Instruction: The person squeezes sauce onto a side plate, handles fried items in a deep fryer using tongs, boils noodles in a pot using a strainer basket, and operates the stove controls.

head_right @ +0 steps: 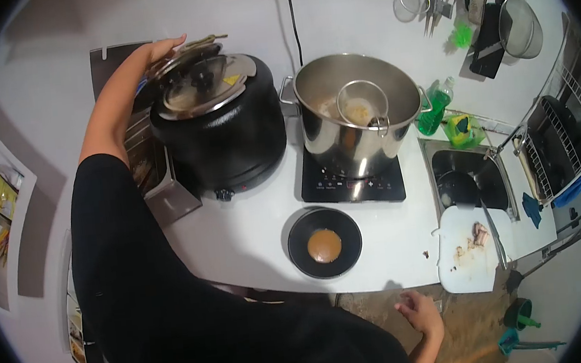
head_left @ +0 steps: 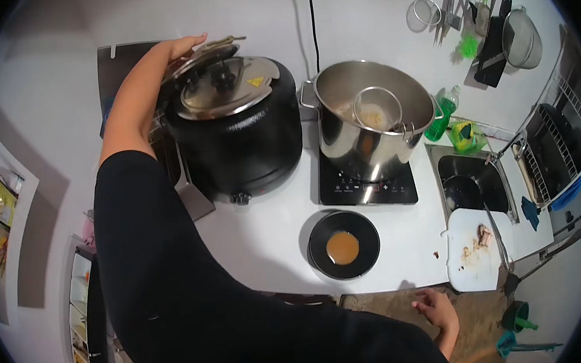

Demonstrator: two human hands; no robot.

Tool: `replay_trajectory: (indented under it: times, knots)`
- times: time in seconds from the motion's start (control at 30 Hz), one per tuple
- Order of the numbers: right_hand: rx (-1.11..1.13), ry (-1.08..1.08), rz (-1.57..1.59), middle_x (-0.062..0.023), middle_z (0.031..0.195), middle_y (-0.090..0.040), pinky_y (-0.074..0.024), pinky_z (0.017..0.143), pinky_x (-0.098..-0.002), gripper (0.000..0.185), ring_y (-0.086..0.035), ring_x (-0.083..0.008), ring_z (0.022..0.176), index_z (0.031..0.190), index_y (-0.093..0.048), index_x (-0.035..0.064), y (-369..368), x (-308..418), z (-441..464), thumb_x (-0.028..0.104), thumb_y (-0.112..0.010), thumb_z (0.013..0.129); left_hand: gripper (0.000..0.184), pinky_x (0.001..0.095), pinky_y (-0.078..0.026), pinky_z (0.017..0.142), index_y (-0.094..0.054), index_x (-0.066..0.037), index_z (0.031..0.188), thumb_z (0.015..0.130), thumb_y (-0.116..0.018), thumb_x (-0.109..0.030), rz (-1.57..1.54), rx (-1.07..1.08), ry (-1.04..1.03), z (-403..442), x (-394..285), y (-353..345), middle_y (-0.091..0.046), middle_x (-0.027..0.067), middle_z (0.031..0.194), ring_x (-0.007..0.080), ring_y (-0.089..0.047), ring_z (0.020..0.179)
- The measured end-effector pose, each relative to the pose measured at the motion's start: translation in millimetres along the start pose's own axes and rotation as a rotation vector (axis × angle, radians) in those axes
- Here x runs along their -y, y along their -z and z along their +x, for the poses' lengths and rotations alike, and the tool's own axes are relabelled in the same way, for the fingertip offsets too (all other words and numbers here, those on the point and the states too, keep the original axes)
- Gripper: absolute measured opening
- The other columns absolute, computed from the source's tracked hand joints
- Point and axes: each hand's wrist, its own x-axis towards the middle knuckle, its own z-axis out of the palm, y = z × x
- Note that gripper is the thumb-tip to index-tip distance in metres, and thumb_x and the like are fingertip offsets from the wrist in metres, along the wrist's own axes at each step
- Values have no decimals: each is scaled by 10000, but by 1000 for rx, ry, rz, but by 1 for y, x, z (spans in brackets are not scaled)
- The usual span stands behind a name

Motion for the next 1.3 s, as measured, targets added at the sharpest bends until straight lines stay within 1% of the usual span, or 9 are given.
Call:
replay_trajectory:
  times: [0.13, 0.27, 0.37, 0.53, 0.67, 0.87, 1.1, 1.17, 1.3]
  knots:
    - [47, -88, 55, -112, 625, -595, -432, 515, -285, 371, -557, -164, 548, 1002, -585, -21, 1, 13, -3, 219, -685, 738, 744, 266, -318, 572, -599, -96, 727, 783, -232, -741, -134, 246, -9, 24, 10, 16, -489, -5, 638, 103, -387, 598]
    - [70, -68, 67, -107, 616, -586, -431, 516, -294, 377, -548, -168, 542, 997, -582, -29, -7, 21, 7, 216, -689, 732, 685, 293, -344, 609, -524, -130, 587, 786, -261, -730, -146, 379, -126, 26, 12, 23, -493, -6, 575, 130, -420, 608]
    - [61, 0, 49, -105, 617, -580, -430, 521, -302, 374, -545, -173, 547, 995, -581, -34, -14, 25, 16, 209, -687, 732, 693, 310, -365, 651, -568, -120, 633, 800, -252, -713, -250, 600, -188, 25, 5, 24, -521, -4, 608, 132, -441, 636]
    - [71, 30, 70, -109, 617, -574, -430, 525, -308, 361, -544, -177, 552, 998, -576, -32, -18, 27, 27, 196, -681, 738, 758, 324, -341, 877, -582, -76, 1131, 825, -232, -674, -49, 409, -243, -23, -30, -9, -584, 21, 1089, 134, -478, 981]
    - [88, 19, 89, -104, 613, -571, -423, 512, -308, 359, -530, -167, 527, 1004, -569, -30, -16, 22, 27, 191, -676, 742, 709, 325, -235, 999, -348, -122, 1349, 844, -253, -610, 212, 438, -298, -45, -49, -17, -319, 27, 1404, 163, -305, 1246]
    - [117, 43, 43, -106, 623, -571, -424, 516, -307, 370, -526, -169, 528, 1019, -566, -22, -13, 20, 30, 209, -671, 749, 612, 256, -332, 903, -417, -107, 1299, 862, -332, -528, 182, 406, -528, -31, -59, -41, -457, -26, 1303, 97, -384, 1162]
    - [72, 58, 58, -117, 657, -584, -452, 580, -318, 380, -557, -195, 596, 1021, -575, -12, -14, 3, 24, 226, -678, 742, 443, 260, -388, 842, -462, -139, 1259, 870, -427, -346, 249, 430, -328, -49, -84, -44, -527, -16, 1219, 118, -495, 1035]
    - [95, -24, 36, -127, 688, -599, -461, 600, -321, 384, -576, -201, 624, 1020, -581, -3, -12, -1, 18, 230, -687, 734, 385, 289, -447, 732, -573, -157, 1146, 837, -471, -363, 595, 306, -709, -27, -76, -43, -571, 16, 929, 122, -531, 869]
    - [62, -22, 41, -140, 707, -612, -467, 609, -319, 389, -590, -208, 639, 1019, -584, -1, -8, -10, 10, 231, -695, 727, 249, 296, -463, 687, -633, -78, 996, 812, -556, -227, 620, -57, -733, -10, -72, -39, -583, -7, 877, 120, -538, 830]
